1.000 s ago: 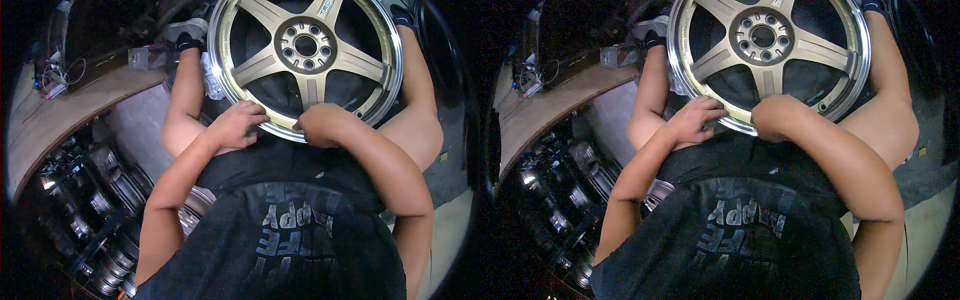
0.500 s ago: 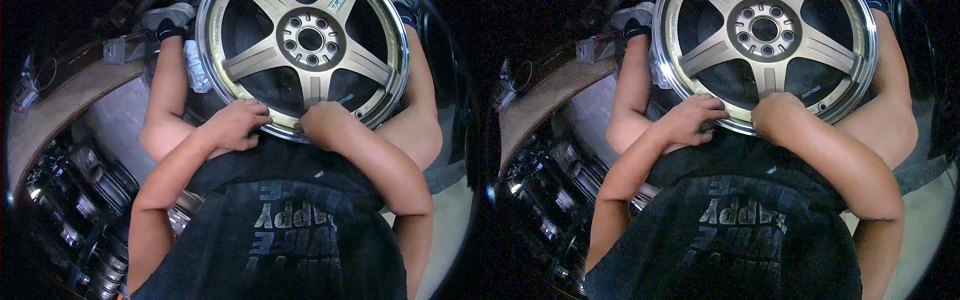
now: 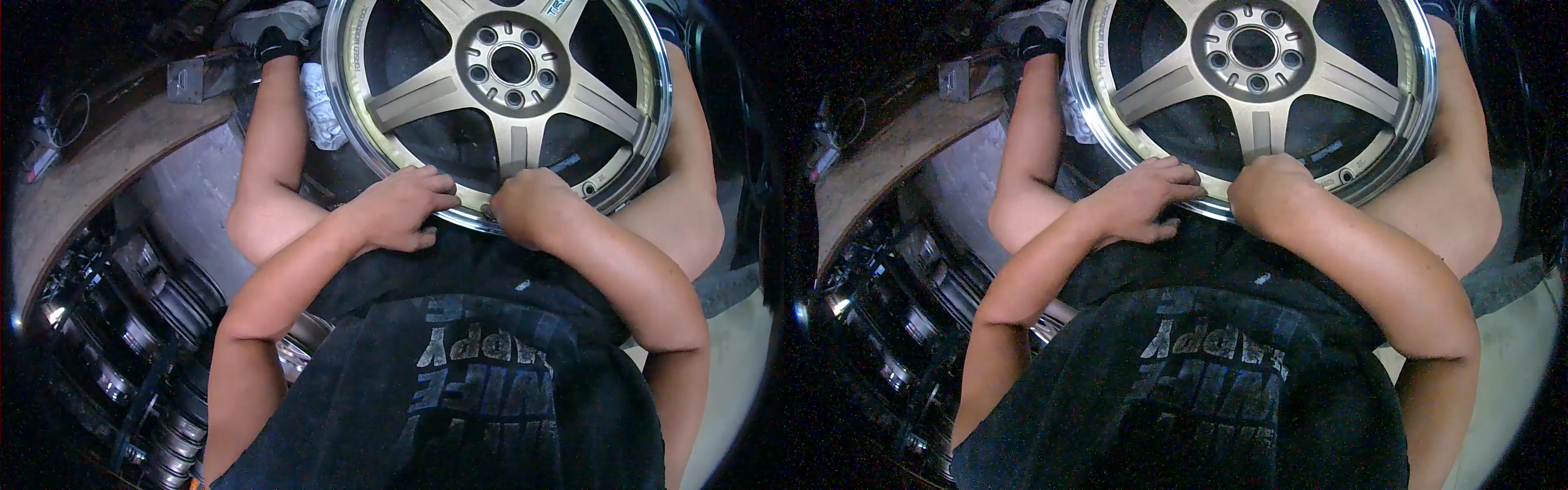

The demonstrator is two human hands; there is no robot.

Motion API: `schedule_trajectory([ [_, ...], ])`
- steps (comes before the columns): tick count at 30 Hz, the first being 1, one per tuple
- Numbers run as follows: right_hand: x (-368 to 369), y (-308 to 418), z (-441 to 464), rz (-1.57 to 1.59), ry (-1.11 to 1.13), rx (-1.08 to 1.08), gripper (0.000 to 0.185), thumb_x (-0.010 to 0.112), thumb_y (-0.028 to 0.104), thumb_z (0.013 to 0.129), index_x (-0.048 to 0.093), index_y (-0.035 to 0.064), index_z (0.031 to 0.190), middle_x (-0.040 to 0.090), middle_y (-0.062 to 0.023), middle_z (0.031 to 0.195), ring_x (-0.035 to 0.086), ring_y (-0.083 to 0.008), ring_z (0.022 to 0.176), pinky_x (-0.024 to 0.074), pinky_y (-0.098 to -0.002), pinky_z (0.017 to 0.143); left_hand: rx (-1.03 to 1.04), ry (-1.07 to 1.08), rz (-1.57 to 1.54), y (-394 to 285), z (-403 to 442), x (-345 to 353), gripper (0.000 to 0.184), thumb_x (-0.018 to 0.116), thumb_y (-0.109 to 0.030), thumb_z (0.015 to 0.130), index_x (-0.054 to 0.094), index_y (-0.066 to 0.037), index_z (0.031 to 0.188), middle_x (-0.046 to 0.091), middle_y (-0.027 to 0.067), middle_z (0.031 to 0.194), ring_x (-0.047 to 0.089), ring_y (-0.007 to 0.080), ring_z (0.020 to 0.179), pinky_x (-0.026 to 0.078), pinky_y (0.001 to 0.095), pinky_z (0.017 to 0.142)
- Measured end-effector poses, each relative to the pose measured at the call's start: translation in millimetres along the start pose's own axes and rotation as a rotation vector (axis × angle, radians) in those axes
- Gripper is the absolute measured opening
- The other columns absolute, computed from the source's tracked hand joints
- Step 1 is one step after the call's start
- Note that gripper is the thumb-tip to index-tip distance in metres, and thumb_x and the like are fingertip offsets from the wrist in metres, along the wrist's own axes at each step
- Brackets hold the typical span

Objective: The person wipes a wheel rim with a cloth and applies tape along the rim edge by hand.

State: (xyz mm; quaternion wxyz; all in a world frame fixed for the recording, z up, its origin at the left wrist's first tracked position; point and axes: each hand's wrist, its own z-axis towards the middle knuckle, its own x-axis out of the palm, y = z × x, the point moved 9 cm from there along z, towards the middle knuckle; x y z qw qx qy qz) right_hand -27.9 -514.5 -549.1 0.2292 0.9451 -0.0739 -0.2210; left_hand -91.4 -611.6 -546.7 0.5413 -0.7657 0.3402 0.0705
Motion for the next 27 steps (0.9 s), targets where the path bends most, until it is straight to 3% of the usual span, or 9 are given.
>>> schedule_trajectory([
  [7, -10, -24, -21, 0.069, -0.001, 0.031, 0.03, 0.062, 0.01, 0.093, 0.082, 0.0128, 0.115, 0.079, -0.0172, 0.11, 0.077, -0.0361, 0.104, 0.0617, -0.0465, 0.091, -0.011, 0.013, 0.011, -7, 5, 0, 0.056, 0.08, -0.022, 0.074, 0.07, -0.002, 0.125, 0.063, 0.0138, 0.116, 0.06, 0.0342, 0.116, 0.051, 0.0465, 0.102],
  [10, -5, -48, -38, 0.156, 0.056, 0.067, 0.045, 0.064, 0.007, 0.09, 0.079, 0.0232, 0.129, 0.078, -0.0182, 0.106, 0.076, -0.0368, 0.102, 0.0603, -0.0468, 0.09, -0.031, 0.017, 0.03, -7, 6, 0, 0.056, 0.08, -0.022, 0.074, 0.07, -0.003, 0.125, 0.063, 0.0136, 0.116, 0.06, 0.034, 0.116, 0.051, 0.0463, 0.101],
  [11, -2, -53, -41, 0.155, 0.056, 0.068, 0.045, 0.064, 0.007, 0.09, 0.079, 0.0232, 0.129, 0.078, -0.0182, 0.106, 0.076, -0.0368, 0.102, 0.0603, -0.0468, 0.09, -0.03, 0.016, 0.03, -6, 5, 0, 0.056, 0.08, -0.022, 0.074, 0.07, -0.003, 0.125, 0.063, 0.0136, 0.116, 0.06, 0.034, 0.116, 0.051, 0.0463, 0.101],
  [13, -6, -43, -48, 0.33, 0.015, -0.129, 0.048, 0.064, 0.006, 0.089, 0.078, 0.0236, 0.131, 0.078, -0.0191, 0.105, 0.075, -0.0382, 0.099, 0.059, -0.049, 0.091, -0.006, 0.007, 0.027, -6, 6, 1, 0.055, 0.08, -0.022, 0.073, 0.07, -0.002, 0.124, 0.063, 0.0134, 0.117, 0.06, 0.0343, 0.115, 0.051, 0.0467, 0.101],
  [17, -8, -46, -48, 0.375, -0.066, -0.13, 0.052, 0.06, 0.005, 0.088, 0.076, 0.0234, 0.134, 0.078, -0.0194, 0.105, 0.074, -0.0384, 0.098, 0.0581, -0.0497, 0.091, -0.02, 0.01, 0.022, -6, 5, 1, 0.055, 0.08, -0.022, 0.073, 0.07, -0.002, 0.124, 0.063, 0.0132, 0.117, 0.06, 0.0344, 0.115, 0.052, 0.047, 0.1],
  [19, 12, -49, -37, 0.189, 0.047, -0.058, 0.055, 0.059, 0.005, 0.087, 0.075, 0.0241, 0.136, 0.078, -0.0189, 0.106, 0.074, -0.0381, 0.102, 0.0585, -0.0481, 0.093, -0.001, -0.015, 0.016, -7, 4, 0, 0.054, 0.08, -0.022, 0.073, 0.07, -0.002, 0.123, 0.063, 0.0135, 0.117, 0.06, 0.0344, 0.114, 0.052, 0.0471, 0.099],
  [26, 17, -34, -21, 0.131, 0.179, -0.003, 0.058, 0.059, 0.008, 0.083, 0.075, 0.0243, 0.136, 0.078, -0.0177, 0.113, 0.074, -0.0377, 0.108, 0.0589, -0.0467, 0.095, -0.027, 0.046, -0.045, -8, 12, 8, 0.061, 0.079, -0.021, 0.073, 0.068, 0.0, 0.129, 0.062, 0.0165, 0.12, 0.058, 0.0373, 0.115, 0.05, 0.0479, 0.103],
  [27, 16, -35, -21, 0.151, 0.183, 0.012, 0.043, 0.06, 0.011, 0.085, 0.078, 0.0138, 0.123, 0.078, -0.0193, 0.114, 0.074, -0.0388, 0.109, 0.0587, -0.0482, 0.095, -0.035, 0.044, -0.047, -9, 13, 9, 0.061, 0.079, -0.022, 0.073, 0.068, 0.001, 0.129, 0.062, 0.0167, 0.12, 0.058, 0.0373, 0.115, 0.05, 0.0479, 0.103],
])
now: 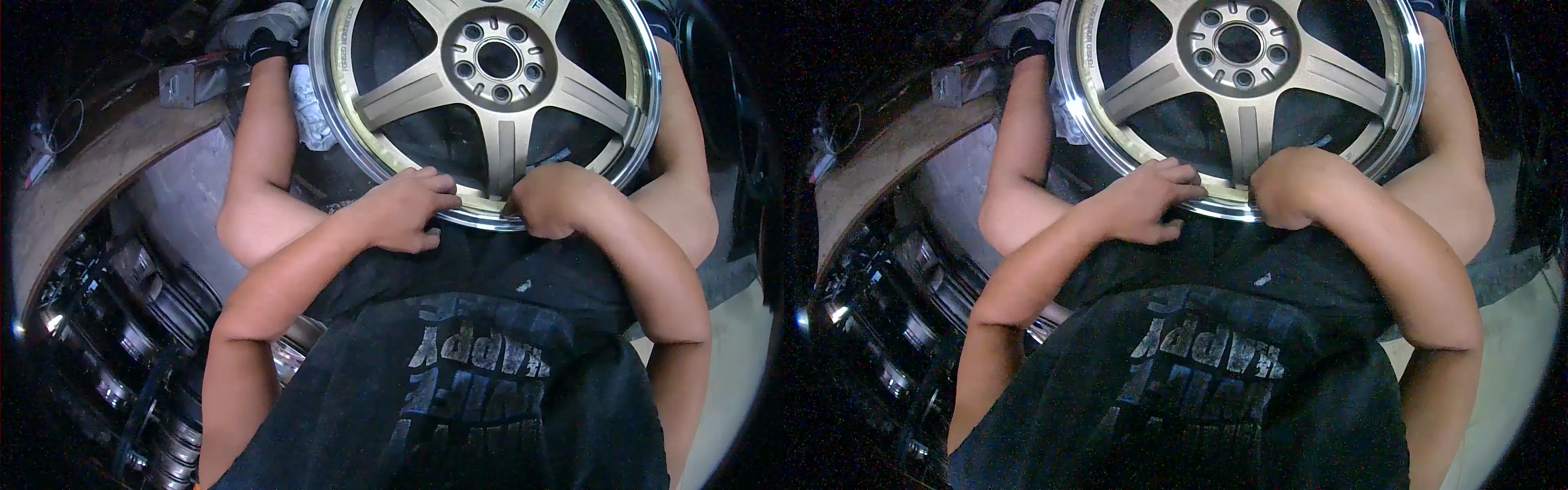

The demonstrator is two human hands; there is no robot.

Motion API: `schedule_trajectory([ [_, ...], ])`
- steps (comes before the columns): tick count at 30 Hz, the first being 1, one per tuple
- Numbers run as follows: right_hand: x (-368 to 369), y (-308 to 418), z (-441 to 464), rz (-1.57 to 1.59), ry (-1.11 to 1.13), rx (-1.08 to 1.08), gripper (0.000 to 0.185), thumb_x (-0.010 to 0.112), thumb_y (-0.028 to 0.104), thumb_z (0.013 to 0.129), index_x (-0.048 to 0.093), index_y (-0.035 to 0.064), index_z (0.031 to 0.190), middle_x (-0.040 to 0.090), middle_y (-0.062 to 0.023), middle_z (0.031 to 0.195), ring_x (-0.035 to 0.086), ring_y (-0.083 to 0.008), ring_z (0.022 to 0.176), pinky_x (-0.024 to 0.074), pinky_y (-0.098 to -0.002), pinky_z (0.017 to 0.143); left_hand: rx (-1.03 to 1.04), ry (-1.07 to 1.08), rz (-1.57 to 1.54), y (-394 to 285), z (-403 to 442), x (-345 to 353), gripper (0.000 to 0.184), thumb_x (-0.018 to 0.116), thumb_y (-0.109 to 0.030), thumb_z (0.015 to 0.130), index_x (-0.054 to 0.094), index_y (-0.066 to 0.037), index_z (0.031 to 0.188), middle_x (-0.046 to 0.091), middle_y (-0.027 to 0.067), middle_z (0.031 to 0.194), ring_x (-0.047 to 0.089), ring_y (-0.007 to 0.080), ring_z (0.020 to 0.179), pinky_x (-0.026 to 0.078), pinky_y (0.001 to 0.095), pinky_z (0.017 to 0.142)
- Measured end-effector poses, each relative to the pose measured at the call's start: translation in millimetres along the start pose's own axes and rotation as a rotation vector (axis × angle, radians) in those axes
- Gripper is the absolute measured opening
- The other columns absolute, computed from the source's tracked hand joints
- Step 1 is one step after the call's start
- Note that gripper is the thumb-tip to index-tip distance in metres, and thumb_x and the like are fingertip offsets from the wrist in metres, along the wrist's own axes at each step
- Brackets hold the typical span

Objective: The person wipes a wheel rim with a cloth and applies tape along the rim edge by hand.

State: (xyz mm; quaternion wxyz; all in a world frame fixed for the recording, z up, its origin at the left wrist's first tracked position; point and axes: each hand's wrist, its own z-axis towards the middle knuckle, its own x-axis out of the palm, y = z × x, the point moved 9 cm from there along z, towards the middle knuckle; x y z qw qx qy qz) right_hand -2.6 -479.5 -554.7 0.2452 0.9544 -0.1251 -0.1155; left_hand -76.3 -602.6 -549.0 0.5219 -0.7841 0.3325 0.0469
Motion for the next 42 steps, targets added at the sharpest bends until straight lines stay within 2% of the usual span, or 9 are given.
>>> schedule_trajectory([
  [1, -1, -1, 0, 0.022, 0.003, 0.014, 0.033, 0.061, 0.014, 0.087, 0.081, 0.0032, 0.11, 0.078, -0.0209, 0.115, 0.075, -0.04, 0.109, 0.0586, -0.0497, 0.095, -0.007, -0.002, -0.002, 0, 0, 1, 0.062, 0.079, -0.022, 0.073, 0.068, 0.001, 0.129, 0.062, 0.0169, 0.121, 0.058, 0.0373, 0.116, 0.049, 0.048, 0.103],
  [8, 0, -1, 14, 0.036, -0.002, -0.023, 0.033, 0.061, 0.016, 0.087, 0.081, 0.0021, 0.108, 0.078, -0.0214, 0.113, 0.075, -0.0402, 0.108, 0.0585, -0.0497, 0.094, 0.044, -0.035, -0.034, 0, 6, 11, 0.062, 0.08, -0.024, 0.075, 0.067, 0.002, 0.13, 0.062, 0.0181, 0.123, 0.057, 0.0381, 0.117, 0.048, 0.047, 0.104],
  [10, 9, -2, 20, -0.07, 0.129, -0.01, 0.06, 0.057, 0.01, 0.083, 0.074, 0.0247, 0.139, 0.078, -0.0155, 0.12, 0.073, -0.0365, 0.112, 0.0582, -0.0464, 0.097, 0.062, -0.033, -0.057, -4, 9, 16, 0.064, 0.08, -0.025, 0.076, 0.065, 0.001, 0.132, 0.061, 0.0183, 0.125, 0.057, 0.0383, 0.118, 0.047, 0.0477, 0.105],
  [23, 5, -18, 29, 0.025, 0.099, -0.015, 0.057, 0.057, 0.013, 0.083, 0.075, 0.0209, 0.137, 0.076, -0.0192, 0.124, 0.072, -0.0379, 0.115, 0.0562, -0.0447, 0.101, 0.048, 0.0, -0.035, -10, 19, 26, 0.067, 0.08, -0.026, 0.076, 0.063, -0.001, 0.136, 0.058, 0.0193, 0.128, 0.055, 0.0386, 0.119, 0.047, 0.0492, 0.104],
  [28, 5, -10, 27, 0.055, 0.117, -0.03, 0.049, 0.058, 0.016, 0.084, 0.077, 0.0111, 0.13, 0.076, -0.0226, 0.12, 0.072, -0.0401, 0.112, 0.0567, -0.0468, 0.097, 0.057, -0.01, -0.037, -11, 20, 26, 0.07, 0.081, -0.027, 0.075, 0.063, -0.001, 0.138, 0.058, 0.0201, 0.129, 0.055, 0.0396, 0.12, 0.047, 0.0495, 0.105],
  [31, 0, -9, 26, 0.044, 0.093, -0.029, 0.047, 0.058, 0.017, 0.084, 0.077, 0.0089, 0.126, 0.076, -0.0234, 0.118, 0.073, -0.0409, 0.11, 0.0571, -0.0479, 0.095, 0.045, 0.007, -0.033, -13, 20, 25, 0.07, 0.081, -0.027, 0.075, 0.063, 0.0, 0.138, 0.058, 0.0207, 0.13, 0.055, 0.0399, 0.121, 0.047, 0.0492, 0.106],
  [35, 1, -7, 23, 0.007, 0.126, 0.003, 0.045, 0.059, 0.018, 0.085, 0.078, 0.0099, 0.125, 0.076, -0.0235, 0.118, 0.073, -0.0409, 0.109, 0.0575, -0.0479, 0.094, 0.063, -0.019, -0.026, -16, 21, 27, 0.071, 0.081, -0.027, 0.076, 0.062, 0.001, 0.138, 0.057, 0.0211, 0.131, 0.055, 0.0402, 0.121, 0.047, 0.0494, 0.106],
  [42, 1, -15, 25, 0.003, 0.016, 0.024, 0.041, 0.06, 0.02, 0.087, 0.08, 0.0142, 0.122, 0.077, -0.0207, 0.116, 0.074, -0.04, 0.108, 0.0576, -0.049, 0.095, 0.066, -0.008, -0.018, -17, 23, 31, 0.071, 0.081, -0.027, 0.077, 0.06, 0.002, 0.138, 0.057, 0.0215, 0.132, 0.055, 0.0405, 0.121, 0.048, 0.0498, 0.106],
])
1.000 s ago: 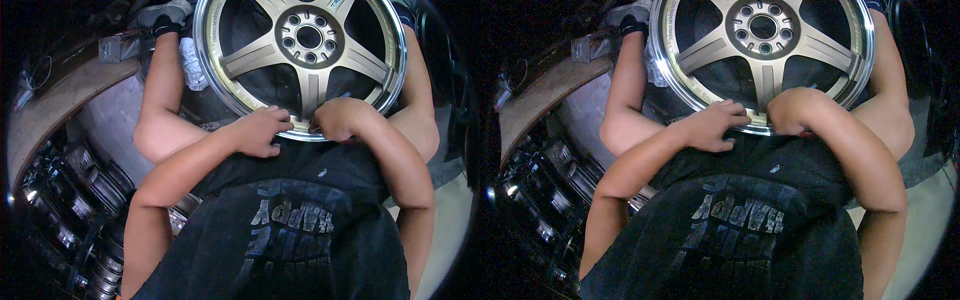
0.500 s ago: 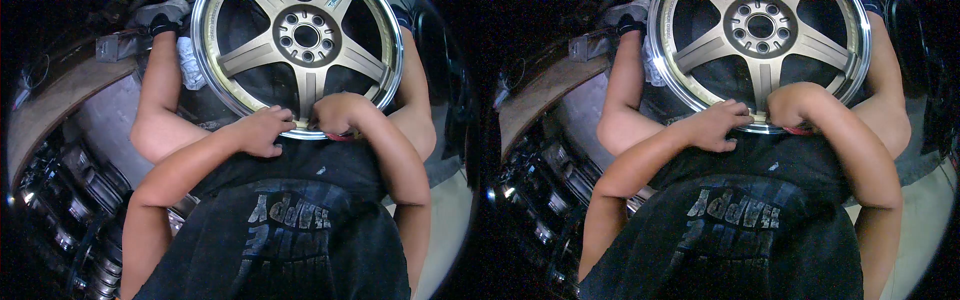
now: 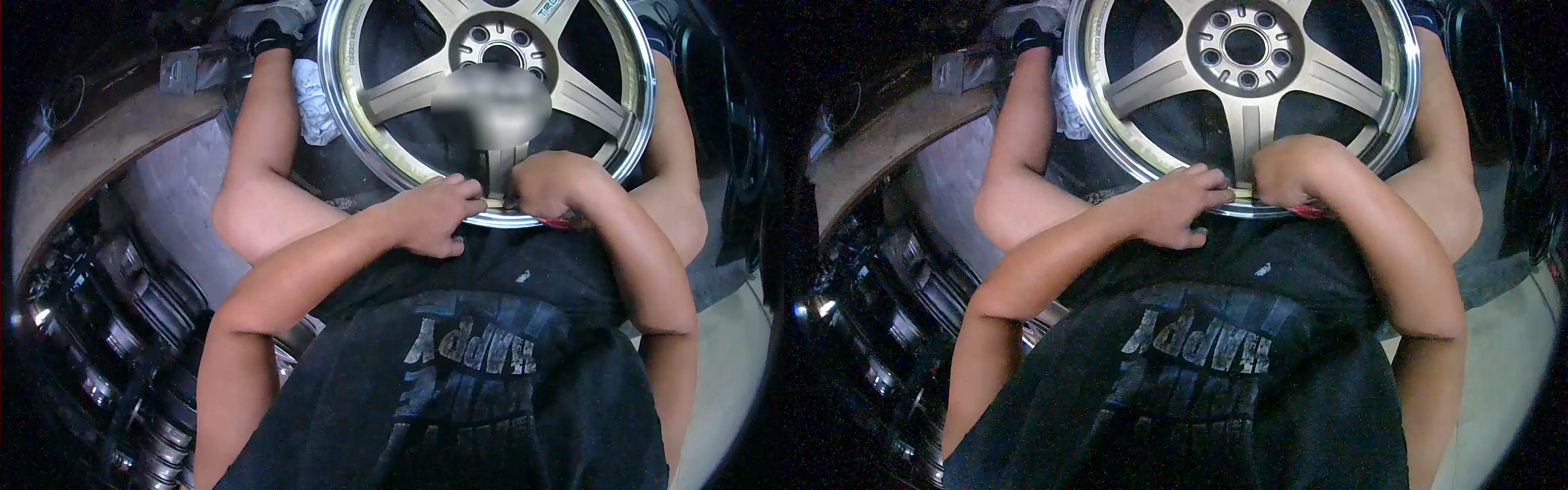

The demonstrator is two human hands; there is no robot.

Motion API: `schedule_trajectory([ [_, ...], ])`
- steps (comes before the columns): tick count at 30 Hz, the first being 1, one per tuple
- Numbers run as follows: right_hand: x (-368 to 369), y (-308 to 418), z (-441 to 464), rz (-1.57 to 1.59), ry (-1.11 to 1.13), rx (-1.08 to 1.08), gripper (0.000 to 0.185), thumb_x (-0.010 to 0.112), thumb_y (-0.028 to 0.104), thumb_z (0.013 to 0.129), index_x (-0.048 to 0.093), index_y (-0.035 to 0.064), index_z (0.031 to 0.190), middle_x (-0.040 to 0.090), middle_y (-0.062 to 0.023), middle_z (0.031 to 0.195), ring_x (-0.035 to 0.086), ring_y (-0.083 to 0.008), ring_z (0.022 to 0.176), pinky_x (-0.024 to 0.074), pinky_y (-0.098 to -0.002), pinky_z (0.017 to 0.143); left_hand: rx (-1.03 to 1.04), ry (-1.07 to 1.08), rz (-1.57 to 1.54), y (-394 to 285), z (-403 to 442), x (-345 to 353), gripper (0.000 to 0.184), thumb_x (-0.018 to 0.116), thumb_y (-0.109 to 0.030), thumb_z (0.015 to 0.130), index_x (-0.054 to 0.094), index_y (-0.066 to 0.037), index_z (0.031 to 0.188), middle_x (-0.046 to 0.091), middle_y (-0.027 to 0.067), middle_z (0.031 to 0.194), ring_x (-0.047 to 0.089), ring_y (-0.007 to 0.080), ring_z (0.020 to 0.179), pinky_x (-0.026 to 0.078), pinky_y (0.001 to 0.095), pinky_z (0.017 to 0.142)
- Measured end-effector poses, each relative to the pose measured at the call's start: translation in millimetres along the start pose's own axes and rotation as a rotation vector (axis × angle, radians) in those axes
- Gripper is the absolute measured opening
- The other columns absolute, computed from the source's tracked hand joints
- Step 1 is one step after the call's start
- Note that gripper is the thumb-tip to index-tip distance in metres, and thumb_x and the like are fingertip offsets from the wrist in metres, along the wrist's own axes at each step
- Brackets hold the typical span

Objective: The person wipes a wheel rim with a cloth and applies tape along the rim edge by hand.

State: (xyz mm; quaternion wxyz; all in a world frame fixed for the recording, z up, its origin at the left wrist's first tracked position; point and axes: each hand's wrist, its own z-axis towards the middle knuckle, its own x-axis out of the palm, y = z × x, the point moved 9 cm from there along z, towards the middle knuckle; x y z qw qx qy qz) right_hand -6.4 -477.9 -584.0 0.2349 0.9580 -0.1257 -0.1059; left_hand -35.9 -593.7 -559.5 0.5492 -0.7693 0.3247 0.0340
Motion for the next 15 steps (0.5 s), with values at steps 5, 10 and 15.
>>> schedule_trajectory([
  [5, -3, 12, 0, -0.024, -0.009, -0.011, 0.035, 0.06, 0.025, 0.09, 0.082, 0.013, 0.114, 0.077, -0.0203, 0.114, 0.074, -0.0401, 0.107, 0.0578, -0.0496, 0.094, -0.005, -0.009, 0.014, -2, 0, -3, 0.07, 0.081, -0.027, 0.077, 0.061, 0.002, 0.138, 0.056, 0.0217, 0.131, 0.055, 0.0404, 0.12, 0.048, 0.0495, 0.106],
  [10, 0, 14, 2, -0.046, 0.014, 0.0, 0.035, 0.062, 0.023, 0.086, 0.083, 0.0039, 0.108, 0.078, -0.0219, 0.115, 0.075, -0.0379, 0.11, 0.0588, -0.0484, 0.095, -0.008, -0.033, 0.026, -8, 1, -3, 0.072, 0.081, -0.026, 0.075, 0.06, 0.002, 0.138, 0.056, 0.0216, 0.129, 0.055, 0.0408, 0.12, 0.048, 0.0496, 0.105],
  [15, -11, 16, -13, -0.054, -0.052, 0.065, 0.036, 0.065, 0.024, 0.084, 0.082, 0.0071, 0.111, 0.077, -0.0212, 0.116, 0.074, -0.0387, 0.109, 0.0589, -0.0482, 0.094, -0.045, -0.083, 0.069, -12, 6, 5, 0.07, 0.081, -0.024, 0.075, 0.061, 0.0, 0.138, 0.057, 0.0202, 0.128, 0.056, 0.0394, 0.12, 0.049, 0.0502, 0.104],
])
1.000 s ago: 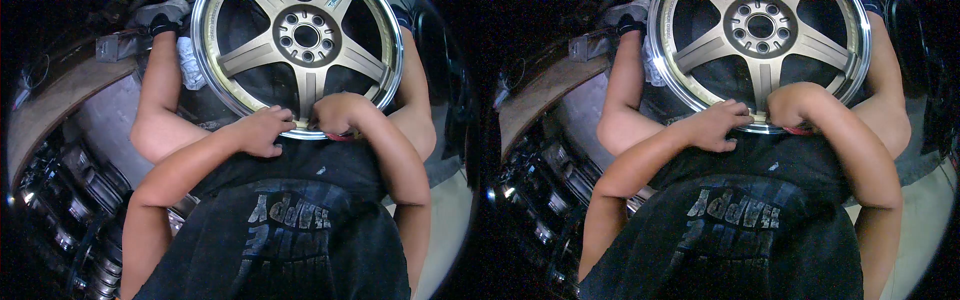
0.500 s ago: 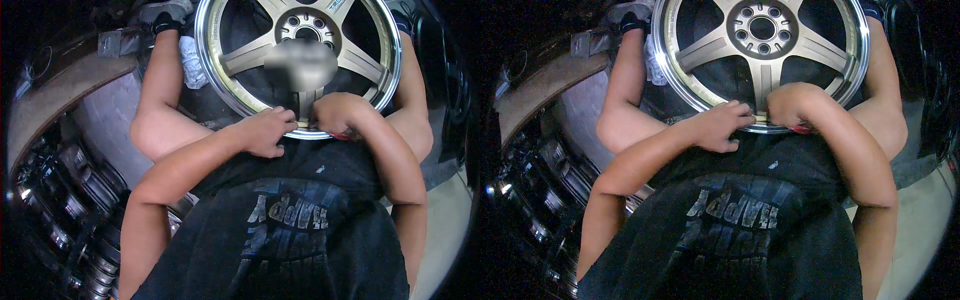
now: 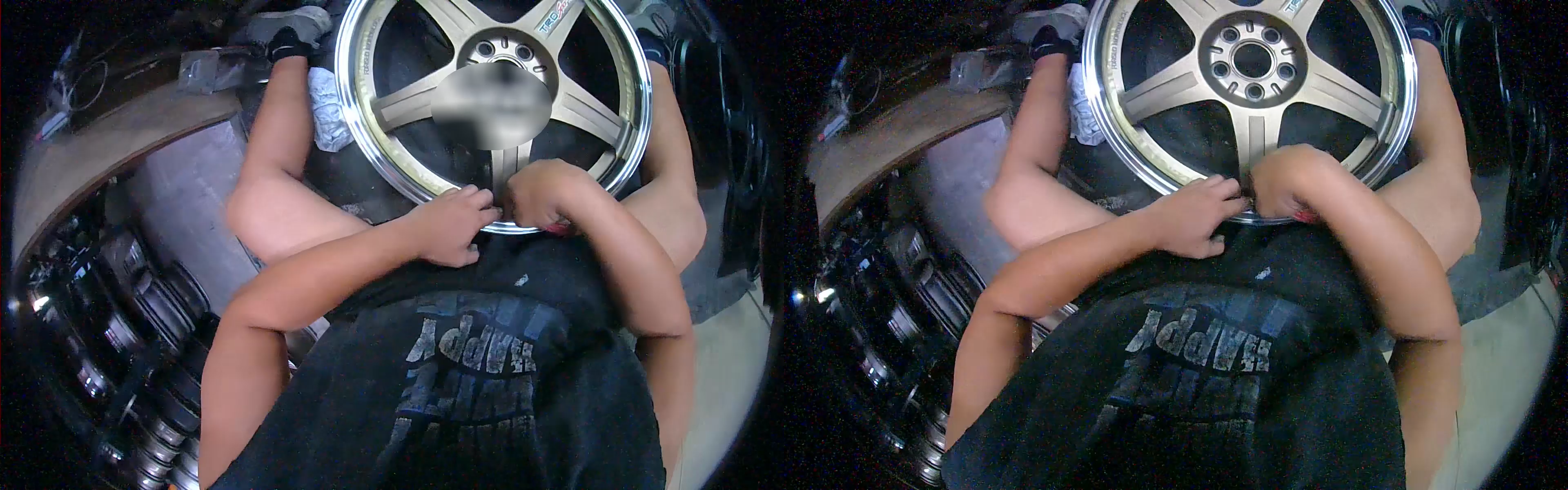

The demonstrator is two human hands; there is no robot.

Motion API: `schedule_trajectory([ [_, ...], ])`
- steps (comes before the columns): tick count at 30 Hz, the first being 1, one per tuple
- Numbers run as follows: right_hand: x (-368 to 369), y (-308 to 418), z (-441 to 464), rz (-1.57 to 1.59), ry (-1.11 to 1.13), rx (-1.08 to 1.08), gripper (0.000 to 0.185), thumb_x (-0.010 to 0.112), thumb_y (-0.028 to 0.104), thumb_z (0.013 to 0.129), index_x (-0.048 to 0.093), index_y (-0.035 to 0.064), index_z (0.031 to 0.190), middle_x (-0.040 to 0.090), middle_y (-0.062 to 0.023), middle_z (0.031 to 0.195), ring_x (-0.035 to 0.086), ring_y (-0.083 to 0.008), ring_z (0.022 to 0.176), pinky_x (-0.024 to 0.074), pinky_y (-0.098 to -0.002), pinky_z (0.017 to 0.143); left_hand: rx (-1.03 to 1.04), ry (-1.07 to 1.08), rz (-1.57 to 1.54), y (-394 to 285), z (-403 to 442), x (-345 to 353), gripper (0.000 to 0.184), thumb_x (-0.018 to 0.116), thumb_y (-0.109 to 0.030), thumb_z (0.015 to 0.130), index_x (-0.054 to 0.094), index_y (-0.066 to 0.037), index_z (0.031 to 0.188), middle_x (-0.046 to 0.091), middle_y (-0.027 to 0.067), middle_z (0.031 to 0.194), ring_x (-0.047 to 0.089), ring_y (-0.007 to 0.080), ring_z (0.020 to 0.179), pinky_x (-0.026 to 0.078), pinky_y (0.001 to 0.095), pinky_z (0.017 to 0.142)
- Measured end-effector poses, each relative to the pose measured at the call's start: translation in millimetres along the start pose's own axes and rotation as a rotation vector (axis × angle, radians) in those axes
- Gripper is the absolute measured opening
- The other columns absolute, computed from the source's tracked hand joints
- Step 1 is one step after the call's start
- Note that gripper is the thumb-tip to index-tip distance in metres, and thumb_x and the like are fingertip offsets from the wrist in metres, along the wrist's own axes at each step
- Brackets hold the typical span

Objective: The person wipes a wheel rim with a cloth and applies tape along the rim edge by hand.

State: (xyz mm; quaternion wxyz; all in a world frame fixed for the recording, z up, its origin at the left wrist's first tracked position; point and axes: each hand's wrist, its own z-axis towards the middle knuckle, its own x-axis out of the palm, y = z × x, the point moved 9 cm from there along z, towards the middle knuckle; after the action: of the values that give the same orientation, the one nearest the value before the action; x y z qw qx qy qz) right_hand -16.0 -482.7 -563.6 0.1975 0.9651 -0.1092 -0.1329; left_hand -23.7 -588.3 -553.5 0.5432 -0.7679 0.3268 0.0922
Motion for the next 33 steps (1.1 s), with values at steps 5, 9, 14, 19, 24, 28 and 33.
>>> schedule_trajectory([
  [5, -18, -8, -28, 0.184, -0.25, -0.11, 0.044, 0.071, 0.015, 0.077, 0.076, 0.0077, 0.12, 0.077, -0.0219, 0.113, 0.073, -0.0403, 0.108, 0.0581, -0.0475, 0.094, -0.051, 0.012, 0.172, 27, -36, -26, 0.056, 0.077, -0.02, 0.075, 0.065, -0.002, 0.127, 0.063, 0.0163, 0.122, 0.06, 0.0374, 0.121, 0.05, 0.05, 0.101],
  [9, -48, -18, -39, 0.206, -0.566, -0.135, 0.039, 0.074, 0.009, 0.073, 0.073, 0.0067, 0.112, 0.076, -0.0222, 0.106, 0.072, -0.0428, 0.105, 0.057, -0.0495, 0.091, -0.083, -0.014, 0.436, 59, -72, -88, 0.047, 0.077, -0.017, 0.072, 0.071, -0.006, 0.117, 0.066, 0.0145, 0.115, 0.061, 0.0353, 0.119, 0.048, 0.0489, 0.102],
  [14, -73, -18, -25, 0.147, -0.979, -0.178, 0.037, 0.07, 0.008, 0.077, 0.076, 0.0115, 0.113, 0.072, -0.0173, 0.116, 0.066, -0.0392, 0.118, 0.0512, -0.0517, 0.102, -0.249, -0.188, 0.7, 97, -88, -154, 0.047, 0.078, -0.018, 0.076, 0.073, -0.006, 0.121, 0.069, 0.0144, 0.119, 0.063, 0.0344, 0.119, 0.049, 0.0461, 0.105],
  [19, -82, -55, -55, 0.365, -1.274, -0.167, 0.056, 0.088, 0.028, 0.069, 0.074, 0.0118, 0.121, 0.064, -0.0142, 0.129, 0.057, -0.038, 0.129, 0.0445, -0.0525, 0.109, -0.782, -0.983, -0.022, 178, -158, -122, 0.064, 0.071, -0.021, 0.096, 0.049, 0.005, 0.15, 0.066, 0.0239, 0.134, 0.068, 0.0303, 0.115, 0.054, 0.0402, 0.102],
  [24, -76, -121, -63, 0.386, -1.421, 0.127, 0.111, 0.098, 0.056, 0.058, 0.056, 0.0089, 0.15, 0.058, -0.0214, 0.147, 0.056, -0.0418, 0.136, 0.0438, -0.0531, 0.114, -0.749, -0.589, -0.708, 131, -123, -63, 0.051, 0.07, -0.028, 0.1, 0.054, 0.003, 0.136, 0.074, 0.0137, 0.107, 0.073, 0.0202, 0.084, 0.061, 0.0346, 0.076],
  [28, -71, -132, -50, 0.406, -1.303, 0.151, 0.12, 0.093, 0.064, 0.065, 0.045, 0.0083, 0.16, 0.062, -0.0244, 0.146, 0.061, -0.0419, 0.135, 0.0474, -0.0539, 0.113, -0.77, -0.618, -0.916, 121, -121, -70, 0.05, 0.073, -0.026, 0.098, 0.055, 0.005, 0.132, 0.074, 0.0137, 0.107, 0.073, 0.0195, 0.083, 0.062, 0.0334, 0.074],
  [33, -69, -131, -50, 0.547, -1.256, 0.176, 0.106, 0.082, 0.066, 0.081, 0.043, 0.0063, 0.159, 0.065, -0.0265, 0.143, 0.064, -0.0426, 0.132, 0.05, -0.0487, 0.111, -0.785, -0.599, -0.842, 137, -120, -63, 0.047, 0.075, -0.024, 0.095, 0.059, 0.006, 0.126, 0.075, 0.0156, 0.101, 0.073, 0.0181, 0.08, 0.062, 0.0313, 0.071],
])
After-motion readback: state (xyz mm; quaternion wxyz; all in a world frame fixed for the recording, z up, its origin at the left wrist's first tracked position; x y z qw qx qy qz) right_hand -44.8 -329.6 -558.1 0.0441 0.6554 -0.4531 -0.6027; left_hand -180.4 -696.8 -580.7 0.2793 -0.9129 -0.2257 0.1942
